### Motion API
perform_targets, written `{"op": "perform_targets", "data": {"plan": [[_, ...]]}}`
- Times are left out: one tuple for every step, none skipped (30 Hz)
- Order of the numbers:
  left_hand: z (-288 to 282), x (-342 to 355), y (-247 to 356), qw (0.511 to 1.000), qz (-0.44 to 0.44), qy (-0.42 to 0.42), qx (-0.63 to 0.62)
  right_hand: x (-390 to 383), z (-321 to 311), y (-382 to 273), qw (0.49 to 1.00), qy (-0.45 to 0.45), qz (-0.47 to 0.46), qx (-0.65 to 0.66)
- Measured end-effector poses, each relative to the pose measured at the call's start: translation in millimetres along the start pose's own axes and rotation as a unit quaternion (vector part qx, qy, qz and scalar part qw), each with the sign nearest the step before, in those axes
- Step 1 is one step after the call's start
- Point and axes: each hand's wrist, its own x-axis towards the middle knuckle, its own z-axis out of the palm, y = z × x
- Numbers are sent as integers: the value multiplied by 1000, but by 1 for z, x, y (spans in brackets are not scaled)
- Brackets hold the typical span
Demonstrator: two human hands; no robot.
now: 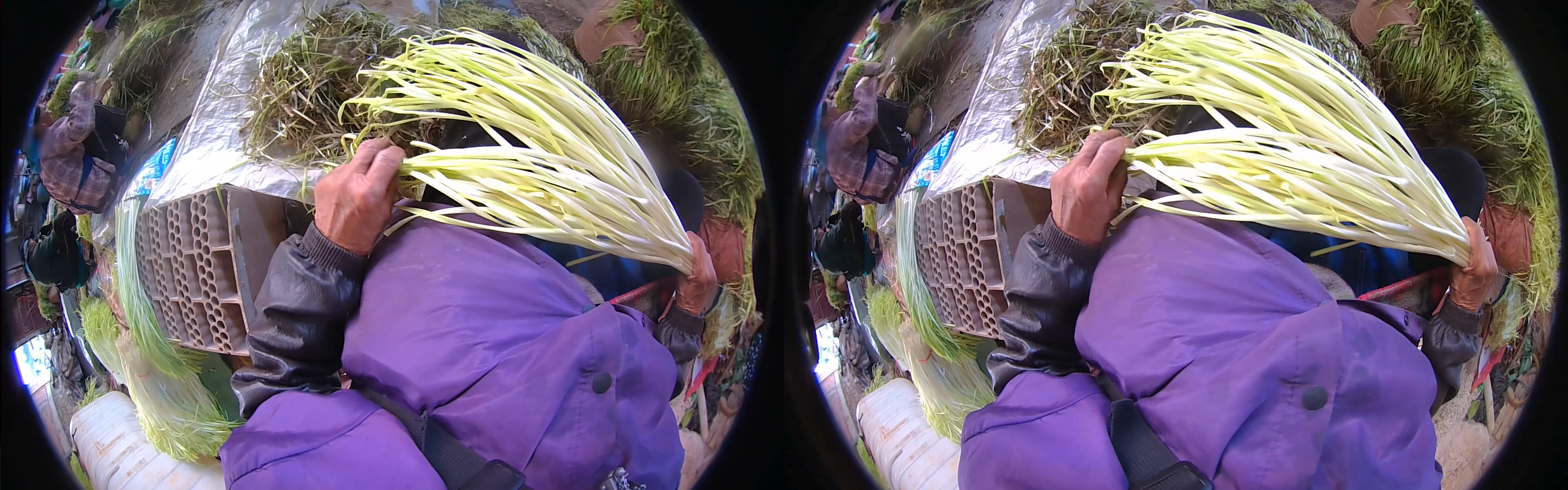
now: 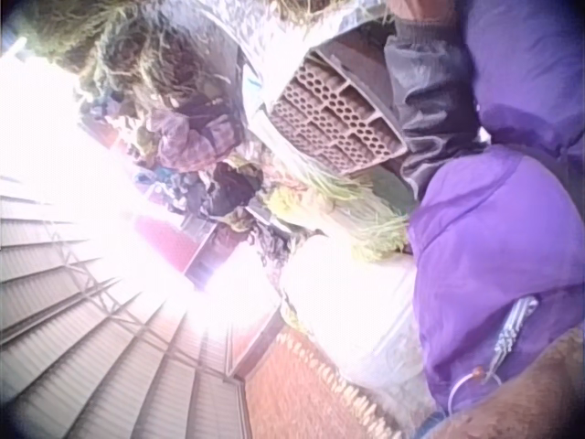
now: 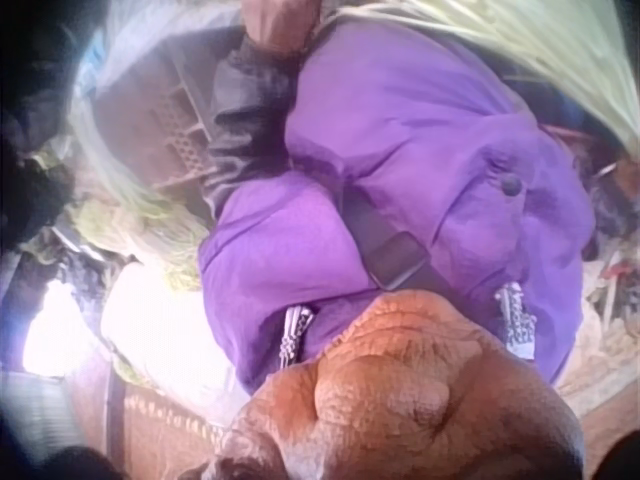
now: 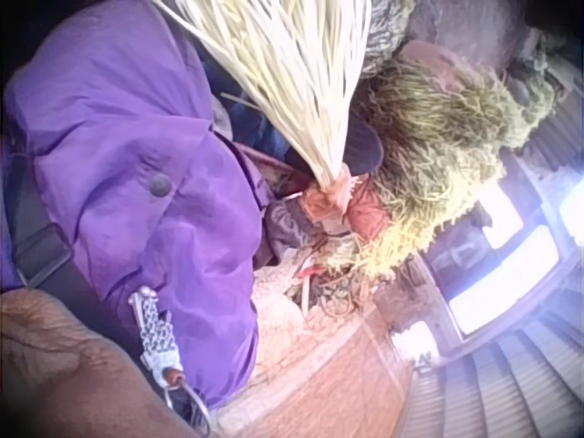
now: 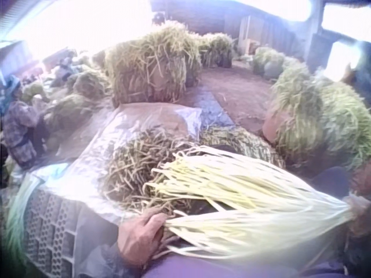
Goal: The person sits and repeatedly picks up bundles of long, pale plant fibers, aligns them, and separates or removes stray strands. The person then gathers the aligned fibers into a larger bundle and continues to adjust and inspect the bundle.
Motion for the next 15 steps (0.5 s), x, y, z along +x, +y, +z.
{"op": "perform_targets", "data": {"plan": [[4,-2,-8,1000,-13,-7,3,-1,1,2,1000,-1,1,0],[8,-5,-19,998,-49,-20,15,-2,1,3,1000,-2,2,-1],[10,-7,-31,999,-46,-5,29,-3,2,4,1000,0,3,0],[12,-10,-43,998,-44,7,41,-4,2,5,1000,0,5,0],[13,-13,-54,998,-43,11,52,-5,3,6,1000,-1,6,1],[13,-19,-63,996,-58,2,67,-5,3,6,1000,0,5,2],[13,-23,-72,995,-68,1,68,-5,3,6,1000,3,5,2],[12,-27,-80,995,-80,-1,67,-5,2,5,1000,5,6,2],[12,-31,-85,992,-92,-13,83,-5,2,5,1000,3,7,-2],[11,-33,-89,989,-106,-24,99,-5,1,4,1000,3,7,-6],[8,-34,-93,988,-106,-24,112,-5,1,4,1000,2,7,-9],[5,-34,-95,976,-149,-59,150,-5,0,3,1000,3,6,-5],[1,-32,-96,963,-178,-83,185,-4,0,2,1000,5,6,-1],[-3,-29,-96,944,-218,-117,218,-4,0,2,1000,10,1,-12],[-9,-27,-94,942,-225,-126,214,-4,-1,1,1000,4,13,-1]]}}
